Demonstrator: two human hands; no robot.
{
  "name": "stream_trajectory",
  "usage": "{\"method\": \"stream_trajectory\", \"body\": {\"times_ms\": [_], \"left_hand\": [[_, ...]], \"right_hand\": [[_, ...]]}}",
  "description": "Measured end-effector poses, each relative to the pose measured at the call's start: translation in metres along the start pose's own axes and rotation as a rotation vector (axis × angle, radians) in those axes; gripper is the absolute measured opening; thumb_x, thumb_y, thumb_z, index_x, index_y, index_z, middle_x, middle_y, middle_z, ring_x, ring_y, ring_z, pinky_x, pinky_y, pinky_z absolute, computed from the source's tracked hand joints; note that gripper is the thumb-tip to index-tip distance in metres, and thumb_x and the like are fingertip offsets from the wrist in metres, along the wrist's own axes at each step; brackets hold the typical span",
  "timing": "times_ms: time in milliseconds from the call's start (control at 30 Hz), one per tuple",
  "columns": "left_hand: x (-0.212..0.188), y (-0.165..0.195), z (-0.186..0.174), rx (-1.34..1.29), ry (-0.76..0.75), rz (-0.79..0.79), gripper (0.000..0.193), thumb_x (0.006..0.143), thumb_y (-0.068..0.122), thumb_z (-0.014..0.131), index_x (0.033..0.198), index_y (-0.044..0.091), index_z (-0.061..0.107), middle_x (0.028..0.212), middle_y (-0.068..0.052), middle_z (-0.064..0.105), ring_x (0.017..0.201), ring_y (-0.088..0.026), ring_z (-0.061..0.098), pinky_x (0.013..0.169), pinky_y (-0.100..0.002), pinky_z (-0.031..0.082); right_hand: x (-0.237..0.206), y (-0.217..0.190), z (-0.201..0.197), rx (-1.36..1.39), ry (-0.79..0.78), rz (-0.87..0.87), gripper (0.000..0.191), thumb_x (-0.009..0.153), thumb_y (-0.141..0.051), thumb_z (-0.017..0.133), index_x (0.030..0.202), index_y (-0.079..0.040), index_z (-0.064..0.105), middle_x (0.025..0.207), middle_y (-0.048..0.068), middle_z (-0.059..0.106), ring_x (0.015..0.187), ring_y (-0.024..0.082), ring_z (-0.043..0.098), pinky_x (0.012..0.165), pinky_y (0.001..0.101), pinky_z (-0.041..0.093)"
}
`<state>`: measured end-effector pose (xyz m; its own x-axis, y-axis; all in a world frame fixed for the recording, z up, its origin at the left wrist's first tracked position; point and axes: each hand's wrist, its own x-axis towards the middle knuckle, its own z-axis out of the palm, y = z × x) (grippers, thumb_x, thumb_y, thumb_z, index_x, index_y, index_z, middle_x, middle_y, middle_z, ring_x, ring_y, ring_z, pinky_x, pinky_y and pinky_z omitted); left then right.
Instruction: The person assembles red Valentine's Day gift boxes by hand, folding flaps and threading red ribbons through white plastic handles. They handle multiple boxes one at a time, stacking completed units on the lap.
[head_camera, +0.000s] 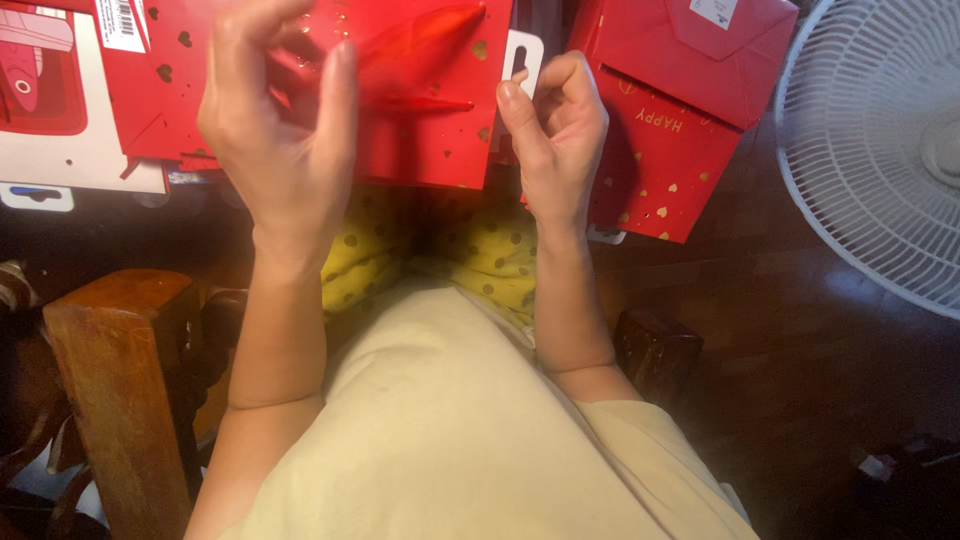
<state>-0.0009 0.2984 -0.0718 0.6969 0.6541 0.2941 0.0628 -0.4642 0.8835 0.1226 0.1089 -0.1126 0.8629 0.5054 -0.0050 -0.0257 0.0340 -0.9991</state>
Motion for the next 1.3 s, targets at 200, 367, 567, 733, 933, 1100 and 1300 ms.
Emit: {"method": "stream_trajectory", "body": {"times_ms": [200,367,567,733,933,1100,1300], "left_hand": [[0.002,0.002,0.017,0.116,-0.148,0.363,0.036,0.085,0.005,0.086,0.116,0.004,0.067,0.118,-0.020,0.054,0.111,-0.036,0.050,0.097,-0.047,0.042],[0.000,-0.016,0.032,0.050,-0.308,0.262,0.033,0.089,0.006,0.088,0.116,0.008,0.068,0.113,-0.005,0.065,0.108,-0.029,0.057,0.095,-0.043,0.041],[-0.009,-0.036,0.034,-0.021,-0.314,0.204,0.031,0.089,0.000,0.085,0.108,0.004,0.061,0.107,-0.008,0.065,0.102,-0.028,0.061,0.091,-0.040,0.048],[-0.013,-0.045,0.033,-0.387,-0.391,-0.095,0.031,0.099,-0.004,0.079,0.118,0.004,0.056,0.109,-0.002,0.066,0.095,-0.010,0.066,0.090,-0.029,0.059],[-0.012,-0.059,0.029,-0.602,-0.412,-0.143,0.030,0.102,-0.009,0.074,0.115,0.002,0.049,0.107,-0.002,0.056,0.100,-0.007,0.059,0.092,-0.023,0.052],[-0.011,-0.066,0.024,-0.602,-0.420,-0.132,0.031,0.104,-0.009,0.077,0.116,0.002,0.050,0.110,-0.002,0.058,0.103,-0.007,0.061,0.096,-0.024,0.054],[-0.010,-0.066,0.020,-0.611,-0.429,-0.178,0.029,0.105,-0.009,0.076,0.115,0.002,0.052,0.109,-0.001,0.060,0.102,-0.007,0.063,0.094,-0.024,0.055]], "right_hand": [[-0.004,-0.011,0.004,-0.141,-0.003,-0.070,0.012,0.113,-0.009,0.064,0.109,0.000,0.059,0.091,-0.001,0.061,0.075,0.002,0.047,0.066,0.0199,0.038],[-0.008,-0.025,0.011,-0.213,-0.029,-0.113,0.028,0.116,-0.022,0.055,0.118,0.002,0.070,0.099,0.001,0.069,0.081,0.005,0.056,0.072,0.0214,0.046],[-0.009,-0.042,0.020,-0.270,-0.074,-0.008,0.032,0.108,-0.019,0.054,0.123,0.004,0.071,0.105,0.007,0.072,0.080,0.009,0.054,0.074,0.0240,0.045],[-0.008,-0.047,0.023,-0.383,-0.230,-0.263,0.018,0.114,-0.009,0.058,0.127,-0.003,0.068,0.125,0.009,0.073,0.108,0.016,0.068,0.098,0.0275,0.057],[0.002,-0.035,0.028,-0.578,-0.223,-0.304,0.028,0.104,0.006,0.069,0.129,-0.006,0.069,0.125,0.008,0.073,0.101,0.019,0.069,0.092,0.0272,0.058],[0.003,-0.032,0.031,-0.629,-0.238,-0.349,0.034,0.096,0.008,0.077,0.126,-0.004,0.067,0.127,0.010,0.071,0.102,0.023,0.069,0.083,0.0282,0.058],[0.007,-0.030,0.032,-0.732,-0.264,-0.522,0.033,0.092,0.008,0.080,0.119,-0.005,0.065,0.114,0.010,0.070,0.098,0.027,0.070,0.085,0.0357,0.058]]}}
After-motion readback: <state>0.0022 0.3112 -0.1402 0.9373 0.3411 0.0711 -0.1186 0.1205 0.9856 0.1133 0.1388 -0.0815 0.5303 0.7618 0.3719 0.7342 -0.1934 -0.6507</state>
